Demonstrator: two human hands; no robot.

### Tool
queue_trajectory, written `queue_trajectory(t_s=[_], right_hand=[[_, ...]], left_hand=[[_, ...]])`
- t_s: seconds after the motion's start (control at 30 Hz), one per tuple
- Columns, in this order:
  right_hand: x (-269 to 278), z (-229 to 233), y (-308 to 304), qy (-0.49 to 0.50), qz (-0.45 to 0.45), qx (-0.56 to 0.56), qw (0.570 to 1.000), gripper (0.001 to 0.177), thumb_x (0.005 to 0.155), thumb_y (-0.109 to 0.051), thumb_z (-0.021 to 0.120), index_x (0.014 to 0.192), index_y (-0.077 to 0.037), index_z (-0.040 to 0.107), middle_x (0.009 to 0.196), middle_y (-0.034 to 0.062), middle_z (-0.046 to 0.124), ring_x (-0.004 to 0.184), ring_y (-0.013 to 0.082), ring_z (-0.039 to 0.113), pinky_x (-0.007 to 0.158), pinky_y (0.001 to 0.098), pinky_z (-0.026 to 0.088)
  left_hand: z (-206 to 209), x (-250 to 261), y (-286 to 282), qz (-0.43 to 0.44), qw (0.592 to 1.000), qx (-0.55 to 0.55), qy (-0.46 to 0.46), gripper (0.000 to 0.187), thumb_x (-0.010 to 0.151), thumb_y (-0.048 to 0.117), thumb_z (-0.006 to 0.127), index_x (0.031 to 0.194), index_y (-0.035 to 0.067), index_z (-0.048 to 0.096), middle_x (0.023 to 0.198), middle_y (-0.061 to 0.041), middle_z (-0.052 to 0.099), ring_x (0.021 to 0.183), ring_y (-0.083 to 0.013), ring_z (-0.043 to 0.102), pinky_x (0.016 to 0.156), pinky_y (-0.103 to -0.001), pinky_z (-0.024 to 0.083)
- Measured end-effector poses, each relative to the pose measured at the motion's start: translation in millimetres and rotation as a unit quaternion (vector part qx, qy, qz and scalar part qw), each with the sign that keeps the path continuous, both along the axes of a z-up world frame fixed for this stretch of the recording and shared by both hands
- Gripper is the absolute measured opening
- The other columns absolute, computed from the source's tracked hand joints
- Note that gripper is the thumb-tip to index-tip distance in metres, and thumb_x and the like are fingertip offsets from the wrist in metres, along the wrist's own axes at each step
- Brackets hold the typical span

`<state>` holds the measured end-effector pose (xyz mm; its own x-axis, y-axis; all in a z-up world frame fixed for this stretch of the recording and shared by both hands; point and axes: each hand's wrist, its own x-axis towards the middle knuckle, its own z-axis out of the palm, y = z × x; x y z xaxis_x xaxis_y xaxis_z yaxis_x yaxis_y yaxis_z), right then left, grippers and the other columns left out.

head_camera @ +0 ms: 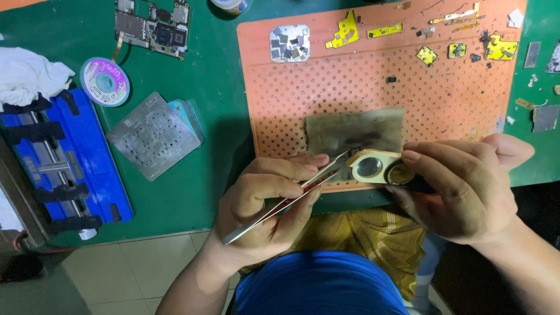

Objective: The person cleans a small electronic component using a toothbrush and a cloth, then uses tweezers to handle the component and applies a liquid from a small bottle. The person also uses a magnifying glass to inspect the component.

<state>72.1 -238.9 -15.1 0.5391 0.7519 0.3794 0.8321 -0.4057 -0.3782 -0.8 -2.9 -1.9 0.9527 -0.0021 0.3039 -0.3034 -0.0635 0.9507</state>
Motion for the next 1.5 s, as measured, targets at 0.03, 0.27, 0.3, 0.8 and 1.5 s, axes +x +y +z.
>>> queue_trajectory(t_s=[0.03, 0.27, 0.3, 0.8, 1.5], right_hand=[[0, 1, 2, 0.0, 0.001, 0.0, 1.0, 0.034, 0.08, -0.023, 0.065, 0.097, 0.005, 0.057, 0.097, 0.0185, 0.06, 0.081, 0.0305, 0.059, 0.07, 0.033, 0.037], [0, 0, 4, -0.027, -0.014, 0.005, 1.0, 0.034, 0.08, -0.027, 0.065, 0.094, 0.003, 0.058, 0.093, 0.0165, 0.062, 0.076, 0.0284, 0.06, 0.073, 0.033, 0.031], [0, 0, 3, -0.024, -0.015, -0.002, 1.0, 0.034, 0.081, -0.027, 0.064, 0.095, 0.002, 0.058, 0.094, 0.016, 0.062, 0.077, 0.0282, 0.06, 0.072, 0.0335, 0.03], [0, 2, 4, -0.022, -0.005, 0.006, 1.0, 0.033, 0.08, -0.026, 0.066, 0.094, 0.003, 0.058, 0.094, 0.0162, 0.062, 0.078, 0.0275, 0.06, 0.073, 0.0337, 0.031], [1, 9, 11, -0.073, -0.023, 0.073, 0.994, 0.032, 0.081, -0.03, 0.054, 0.09, 0.001, 0.056, 0.083, 0.0155, 0.063, 0.064, 0.0273, 0.058, 0.072, 0.0346, 0.029]], left_hand=[[0, 0, 0, 0.001, 1.0, 0.0, 0.0, 0.028, 0.08, -0.008, 0.056, 0.092, 0.006, 0.035, 0.093, -0.015, 0.049, 0.099, -0.0324, 0.059, 0.09, -0.039, 0.054], [1, 0, 0, 0.005, 1.0, 0.007, -0.002, 0.027, 0.08, -0.008, 0.056, 0.092, 0.005, 0.036, 0.093, -0.015, 0.05, 0.098, -0.0319, 0.06, 0.09, -0.039, 0.054], [1, 0, 0, 0.004, 1.0, 0.01, -0.005, 0.027, 0.08, -0.008, 0.056, 0.092, 0.005, 0.035, 0.093, -0.016, 0.05, 0.098, -0.0319, 0.06, 0.089, -0.039, 0.054], [1, 0, 0, -0.003, 1.0, 0.001, 0.002, 0.026, 0.08, -0.007, 0.055, 0.091, 0.004, 0.035, 0.094, -0.016, 0.05, 0.099, -0.033, 0.059, 0.09, -0.039, 0.053], [8, 2, -8, 0.038, 0.999, -0.012, 0.023, 0.022, 0.079, -0.003, 0.053, 0.089, 0.002, 0.035, 0.089, -0.019, 0.052, 0.092, -0.0337, 0.062, 0.081, -0.036, 0.056]])
